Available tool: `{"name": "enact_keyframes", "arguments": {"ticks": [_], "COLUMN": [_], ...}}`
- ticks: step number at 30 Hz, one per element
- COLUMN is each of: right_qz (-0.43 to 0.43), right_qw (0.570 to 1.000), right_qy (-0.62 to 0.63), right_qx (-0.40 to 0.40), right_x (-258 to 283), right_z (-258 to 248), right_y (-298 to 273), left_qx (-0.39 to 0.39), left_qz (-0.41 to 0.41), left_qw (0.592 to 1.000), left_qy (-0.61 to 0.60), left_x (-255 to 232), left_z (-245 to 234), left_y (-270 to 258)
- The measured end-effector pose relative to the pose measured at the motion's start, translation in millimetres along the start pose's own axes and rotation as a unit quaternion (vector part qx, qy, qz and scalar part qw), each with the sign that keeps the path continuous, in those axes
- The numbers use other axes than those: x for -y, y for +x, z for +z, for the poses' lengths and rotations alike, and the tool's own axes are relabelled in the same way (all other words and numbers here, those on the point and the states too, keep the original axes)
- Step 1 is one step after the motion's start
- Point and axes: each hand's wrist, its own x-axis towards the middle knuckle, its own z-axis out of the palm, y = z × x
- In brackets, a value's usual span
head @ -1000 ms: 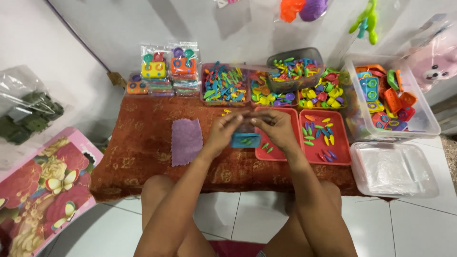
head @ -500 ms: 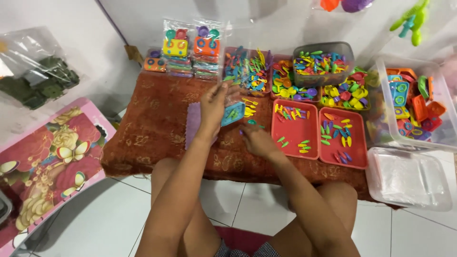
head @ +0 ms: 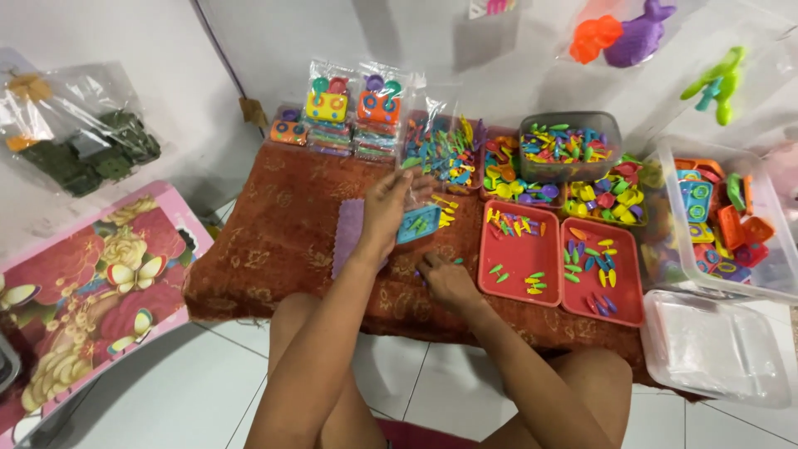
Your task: The person is cleaning small plastic toy components with a cloth and sorting them into different colored trays.
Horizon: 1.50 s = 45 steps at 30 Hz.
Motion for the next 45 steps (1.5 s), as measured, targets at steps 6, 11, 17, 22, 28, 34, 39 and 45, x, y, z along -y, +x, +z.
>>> {"name": "enact_keyframes", "arguments": {"ticks": [6,11,17,22,28,34,39,45], "right_qz": [-0.010,0.005,0.059,0.113,0.082,0.044,0.067,0.057], "right_qw": [0.998,0.987,0.925,0.769,0.655,0.722,0.778,0.799], "right_qy": [0.004,0.127,0.294,0.524,0.591,0.429,0.321,0.303], "right_qx": [-0.065,-0.098,-0.234,-0.348,-0.464,-0.541,-0.535,-0.517], "right_x": [-5.8,-0.1,-41.0,-67.7,-90.1,-85.8,-84.8,-93.2], "right_z": [6.8,-68.9,-103.0,-137.8,-163.7,-188.2,-191.4,-183.3], "right_y": [0.6,-9.5,-18.6,-34.0,-60.9,-72.7,-73.7,-70.2], "left_qx": [0.010,0.015,0.033,0.060,0.110,0.173,0.205,0.220], "left_qz": [-0.019,-0.027,-0.021,-0.060,-0.097,-0.133,-0.139,-0.146], "left_qw": [1.000,0.998,0.993,0.986,0.976,0.953,0.941,0.940], "left_qy": [0.011,0.047,0.112,0.145,0.164,0.210,0.231,0.214], "left_x": [7.3,2.5,11.3,19.2,44.6,55.7,47.2,43.4], "left_z": [-2.9,-0.1,10.1,16.7,24.5,32.3,44.3,45.0], "left_y": [-0.7,-0.1,-14.1,-23.0,-25.2,-39.7,-50.7,-50.2]}}
